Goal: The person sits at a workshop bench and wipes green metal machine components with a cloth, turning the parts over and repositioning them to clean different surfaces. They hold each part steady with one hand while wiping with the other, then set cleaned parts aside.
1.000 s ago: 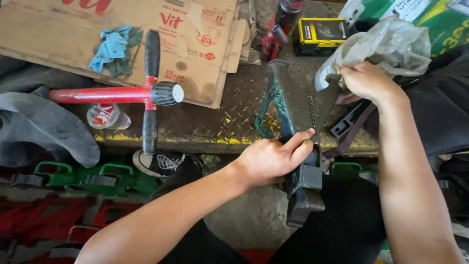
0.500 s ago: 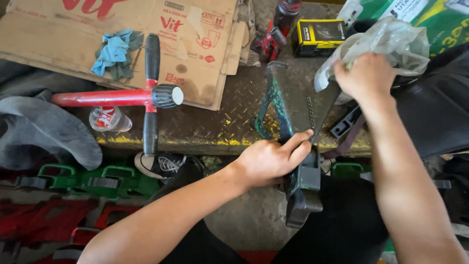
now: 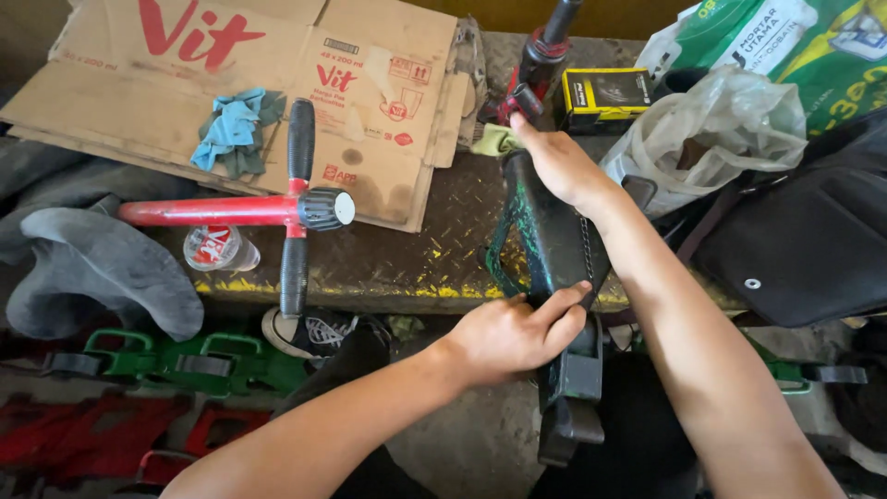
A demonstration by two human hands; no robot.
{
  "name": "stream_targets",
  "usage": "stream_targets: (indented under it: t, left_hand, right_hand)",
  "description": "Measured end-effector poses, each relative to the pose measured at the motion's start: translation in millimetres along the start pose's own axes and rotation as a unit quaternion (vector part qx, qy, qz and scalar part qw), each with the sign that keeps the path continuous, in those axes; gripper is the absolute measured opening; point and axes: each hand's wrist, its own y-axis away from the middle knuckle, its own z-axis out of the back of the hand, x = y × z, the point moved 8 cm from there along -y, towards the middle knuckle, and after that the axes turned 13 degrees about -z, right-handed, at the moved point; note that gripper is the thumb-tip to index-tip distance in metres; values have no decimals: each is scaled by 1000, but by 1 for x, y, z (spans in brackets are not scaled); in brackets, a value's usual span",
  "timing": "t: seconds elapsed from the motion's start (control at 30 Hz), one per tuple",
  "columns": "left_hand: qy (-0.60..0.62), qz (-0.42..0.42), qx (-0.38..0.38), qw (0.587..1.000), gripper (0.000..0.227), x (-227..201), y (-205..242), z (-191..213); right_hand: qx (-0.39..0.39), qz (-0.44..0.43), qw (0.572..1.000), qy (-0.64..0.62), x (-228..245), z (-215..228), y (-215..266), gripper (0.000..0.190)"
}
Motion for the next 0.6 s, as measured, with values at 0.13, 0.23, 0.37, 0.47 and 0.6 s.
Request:
stream_targets:
  t: [0.13, 0.23, 0.37, 0.47, 0.6]
  left_hand:
    - [-16, -12, -14, 1000, 32, -3, 0, 3]
    - [-17, -15, -19, 1000, 29, -4, -1, 5]
    - [-13, -16, -27, 999, 31, -5, 3, 2]
    - [-15, -16, -15, 1000, 33, -3, 0, 6]
    - [-20, -17, -6, 1000, 33, -2, -3, 5]
  right_hand:
    - [-73, -17, 985, 155, 38, 6, 28, 53]
    - [-135, 16, 968, 212, 62, 12, 49, 48]
    - [-102, 90, 977, 162, 40, 6, 27, 38]
    - [-144, 98, 973, 148, 73, 12, 53, 30]
    - [-279, 208, 930, 121, 68, 39, 63, 38]
